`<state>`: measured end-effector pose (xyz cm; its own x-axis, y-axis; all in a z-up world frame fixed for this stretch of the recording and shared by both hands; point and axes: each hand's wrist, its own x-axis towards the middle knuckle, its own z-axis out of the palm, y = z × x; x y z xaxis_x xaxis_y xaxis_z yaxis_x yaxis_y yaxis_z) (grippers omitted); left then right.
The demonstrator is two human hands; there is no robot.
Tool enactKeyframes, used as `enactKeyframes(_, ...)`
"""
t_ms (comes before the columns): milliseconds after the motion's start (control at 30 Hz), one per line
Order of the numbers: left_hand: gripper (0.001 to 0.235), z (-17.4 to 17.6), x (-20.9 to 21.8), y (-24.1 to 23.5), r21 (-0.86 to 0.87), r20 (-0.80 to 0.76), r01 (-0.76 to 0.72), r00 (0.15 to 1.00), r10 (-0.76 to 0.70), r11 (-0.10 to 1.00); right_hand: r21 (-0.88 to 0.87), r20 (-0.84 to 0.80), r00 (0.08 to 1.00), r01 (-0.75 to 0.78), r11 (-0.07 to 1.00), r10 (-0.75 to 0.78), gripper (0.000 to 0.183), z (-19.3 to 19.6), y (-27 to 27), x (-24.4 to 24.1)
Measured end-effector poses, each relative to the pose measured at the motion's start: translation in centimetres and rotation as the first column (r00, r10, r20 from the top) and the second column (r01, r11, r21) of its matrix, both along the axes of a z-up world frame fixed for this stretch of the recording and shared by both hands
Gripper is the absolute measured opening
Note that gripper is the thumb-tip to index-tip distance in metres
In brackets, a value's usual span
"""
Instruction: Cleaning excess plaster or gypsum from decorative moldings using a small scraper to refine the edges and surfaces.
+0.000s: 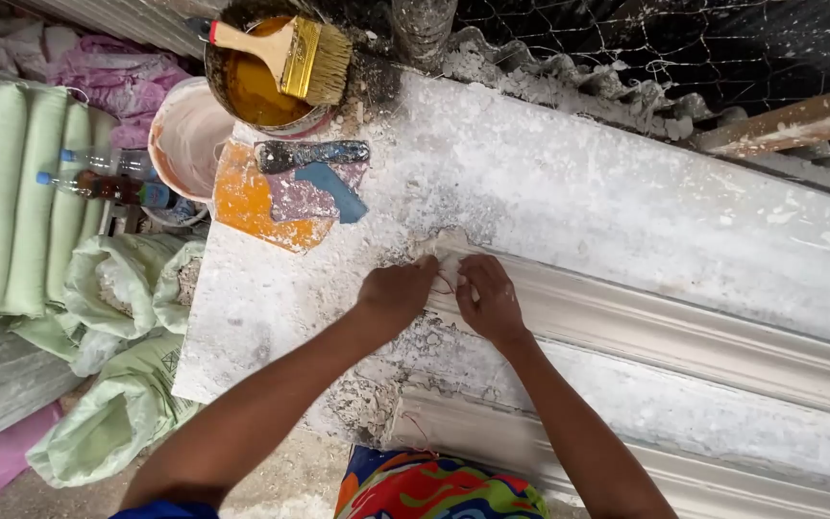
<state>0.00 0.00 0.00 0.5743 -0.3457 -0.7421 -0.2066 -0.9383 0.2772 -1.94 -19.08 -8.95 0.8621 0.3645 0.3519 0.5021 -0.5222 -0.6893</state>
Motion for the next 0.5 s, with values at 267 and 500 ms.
enactKeyframes(267,0.036,-9.1,2.6,-3.2,0.072,0.156,-0.016,0.988,0.004,0.997,0.053,-0.194,0.980,0.049,0.997,-0.038,0.021,4.0,-0.7,-3.0)
enactKeyframes(500,0.058,-4.3,5.6,1.0,-0.029,-0.213,-0.462,0.869,0.446,0.887,0.028,-0.268,0.960,0.099,0.995,-0.088,0.024,6.0,-4.9,-7.6)
